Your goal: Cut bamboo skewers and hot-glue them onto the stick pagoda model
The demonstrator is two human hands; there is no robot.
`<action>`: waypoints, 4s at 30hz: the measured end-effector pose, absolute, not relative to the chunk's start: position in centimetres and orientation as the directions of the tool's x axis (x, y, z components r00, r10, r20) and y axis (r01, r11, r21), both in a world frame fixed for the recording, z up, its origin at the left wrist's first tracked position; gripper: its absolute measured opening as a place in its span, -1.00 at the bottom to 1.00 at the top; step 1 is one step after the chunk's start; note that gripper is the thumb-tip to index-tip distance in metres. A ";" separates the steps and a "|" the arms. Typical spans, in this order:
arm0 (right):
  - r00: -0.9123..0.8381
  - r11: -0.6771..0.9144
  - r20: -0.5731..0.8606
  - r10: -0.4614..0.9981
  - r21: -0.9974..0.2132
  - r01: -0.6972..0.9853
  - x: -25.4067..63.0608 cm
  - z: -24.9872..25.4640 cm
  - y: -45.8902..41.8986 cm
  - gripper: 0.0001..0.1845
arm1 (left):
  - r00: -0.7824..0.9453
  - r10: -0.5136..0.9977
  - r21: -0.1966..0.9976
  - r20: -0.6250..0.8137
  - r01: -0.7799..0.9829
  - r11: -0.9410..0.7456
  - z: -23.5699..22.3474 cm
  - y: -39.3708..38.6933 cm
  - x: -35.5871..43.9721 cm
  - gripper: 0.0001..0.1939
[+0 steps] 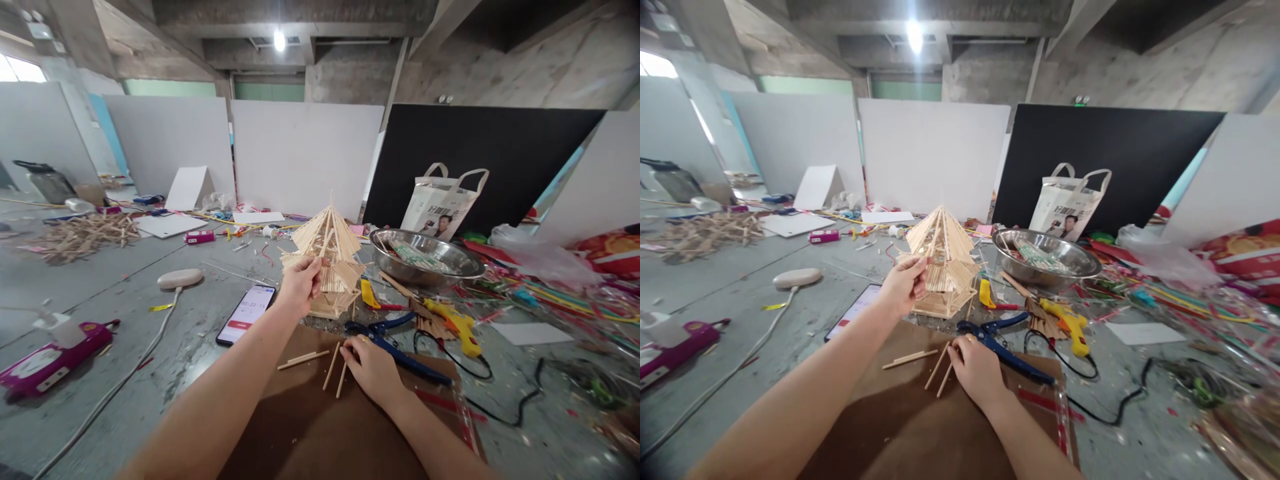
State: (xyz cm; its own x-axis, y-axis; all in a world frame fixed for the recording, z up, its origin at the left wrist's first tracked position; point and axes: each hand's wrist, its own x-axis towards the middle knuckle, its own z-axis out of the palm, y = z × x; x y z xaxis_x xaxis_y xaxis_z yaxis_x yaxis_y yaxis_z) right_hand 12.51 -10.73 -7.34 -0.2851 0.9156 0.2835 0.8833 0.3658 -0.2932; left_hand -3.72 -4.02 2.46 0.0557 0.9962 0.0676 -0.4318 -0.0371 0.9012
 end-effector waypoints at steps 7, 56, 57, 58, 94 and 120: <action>-0.215 0.432 0.495 0.842 -0.377 0.819 13.2 -6.7 -10.2 -0.79 | 0.200 0.898 0.871 0.391 0.234 -0.432 5.4 -5.1 -5.4 -0.80; -0.084 0.267 0.257 0.963 -0.952 0.147 7.7 7.3 -0.7 -0.81 | -0.203 0.954 0.935 0.220 -0.236 -0.266 0.5 -1.9 -3.0 -0.67; -0.088 0.264 0.252 0.964 -0.951 0.160 8.0 7.1 -0.9 -0.81 | -0.205 0.958 0.934 0.202 -0.254 -0.251 0.6 -1.9 -2.9 -0.68; -0.093 0.257 0.244 0.965 -0.951 0.171 8.4 6.9 -1.1 -0.80 | -0.207 0.961 0.934 0.185 -0.266 -0.237 0.6 -1.9 -2.8 -0.68; 0.058 0.029 0.049 0.997 -0.954 0.299 15.9 3.5 -4.9 -0.70 | -0.153 0.988 0.879 -0.017 -0.474 -0.058 2.4 -0.6 -2.6 -0.73; 0.082 -0.028 -0.004 0.997 -0.955 0.294 16.8 2.9 -5.3 -0.72 | -0.225 0.974 0.832 0.010 -0.538 -0.133 1.7 -0.5 -1.1 -0.71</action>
